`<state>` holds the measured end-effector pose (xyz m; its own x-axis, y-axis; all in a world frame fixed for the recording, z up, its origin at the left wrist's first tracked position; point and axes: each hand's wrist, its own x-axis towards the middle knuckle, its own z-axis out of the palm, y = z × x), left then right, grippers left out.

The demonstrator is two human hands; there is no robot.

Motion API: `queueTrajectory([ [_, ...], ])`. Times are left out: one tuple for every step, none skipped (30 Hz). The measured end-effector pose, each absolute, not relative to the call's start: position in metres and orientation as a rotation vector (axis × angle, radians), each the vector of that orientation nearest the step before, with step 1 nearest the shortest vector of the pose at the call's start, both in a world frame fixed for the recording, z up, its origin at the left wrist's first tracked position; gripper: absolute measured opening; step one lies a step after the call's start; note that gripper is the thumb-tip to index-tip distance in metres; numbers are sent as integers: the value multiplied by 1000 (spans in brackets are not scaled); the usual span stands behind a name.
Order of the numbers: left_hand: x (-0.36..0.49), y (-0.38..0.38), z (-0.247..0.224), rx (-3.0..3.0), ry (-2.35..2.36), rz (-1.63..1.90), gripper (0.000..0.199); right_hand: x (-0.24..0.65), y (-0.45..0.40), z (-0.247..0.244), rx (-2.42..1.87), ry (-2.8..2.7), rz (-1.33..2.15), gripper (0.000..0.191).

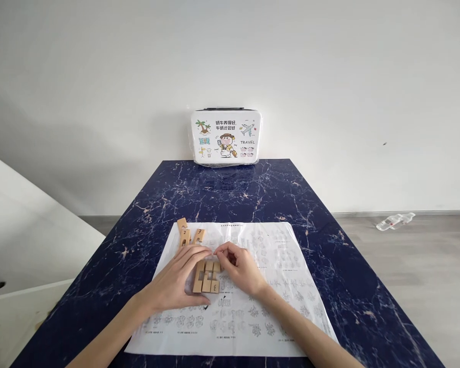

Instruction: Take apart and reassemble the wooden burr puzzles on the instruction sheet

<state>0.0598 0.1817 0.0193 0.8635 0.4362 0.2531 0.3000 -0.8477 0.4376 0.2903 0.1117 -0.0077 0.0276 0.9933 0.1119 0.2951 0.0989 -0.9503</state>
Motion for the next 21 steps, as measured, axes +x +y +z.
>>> queueTrajectory([
  [58, 184, 20, 2660, 554, 494, 96, 290, 112, -8, -1363, -1458, 937, 32],
  [56, 187, 22, 2670, 564, 494, 95, 290, 112, -9, -1367, -1467, 932, 32],
  [53, 189, 22, 2680, 573, 490, 93, 290, 111, -10, -1374, -1467, 921, 31],
  [52, 191, 23, 2689, 580, 481, 89, 290, 110, -10, -1384, -1462, 905, 31],
  [50, 192, 23, 2696, 586, 471, 84, 290, 109, -10, -1395, -1458, 881, 30],
  [49, 193, 24, 2701, 589, 459, 79, 291, 107, -9, -1402, -1465, 857, 29],
  [48, 194, 24, 2704, 589, 446, 75, 292, 105, -8, -1399, -1490, 837, 28],
  [47, 194, 24, 2707, 584, 436, 73, 295, 102, -7, -1388, -1537, 817, 25],
  [47, 195, 25, 2706, 577, 430, 72, 297, 100, -6, -1362, -1611, 807, 21],
  [47, 195, 25, 2703, 568, 433, 72, 300, 97, -5, -1324, -1708, 784, 18],
  [47, 195, 26, 2695, 563, 445, 72, 303, 96, -5, -1290, -1809, 741, 23],
  [47, 196, 27, 2683, 560, 467, 73, 305, 94, -5, -1261, -1890, 695, 37],
  [46, 196, 28, 2663, 564, 499, 73, 307, 94, -6, -1240, -1951, 656, 52],
  [46, 196, 28, 2629, 573, 535, 74, 308, 94, -7, -1232, -1994, 623, 65],
  [45, 196, 29, 2580, 587, 572, 75, 308, 94, -9, -1232, -2019, 601, 74],
  [45, 196, 29, 2515, 601, 608, 76, 308, 94, -10, -1237, -2033, 588, 77],
  [45, 195, 29, 2439, 613, 639, 77, 308, 95, -11, -1243, -2037, 581, 76],
  [46, 193, 29, 2357, 622, 666, 77, 307, 95, -11, -1247, -2031, 579, 73],
  [47, 192, 28, 2277, 628, 686, 76, 307, 95, -11, -1247, -2016, 587, 70],
  [49, 190, 28, 2204, 632, 701, 74, 307, 96, -11, -1248, -1990, 609, 67],
  [51, 188, 28, 2138, 632, 707, 72, 307, 96, -10, -1257, -1953, 641, 65],
])
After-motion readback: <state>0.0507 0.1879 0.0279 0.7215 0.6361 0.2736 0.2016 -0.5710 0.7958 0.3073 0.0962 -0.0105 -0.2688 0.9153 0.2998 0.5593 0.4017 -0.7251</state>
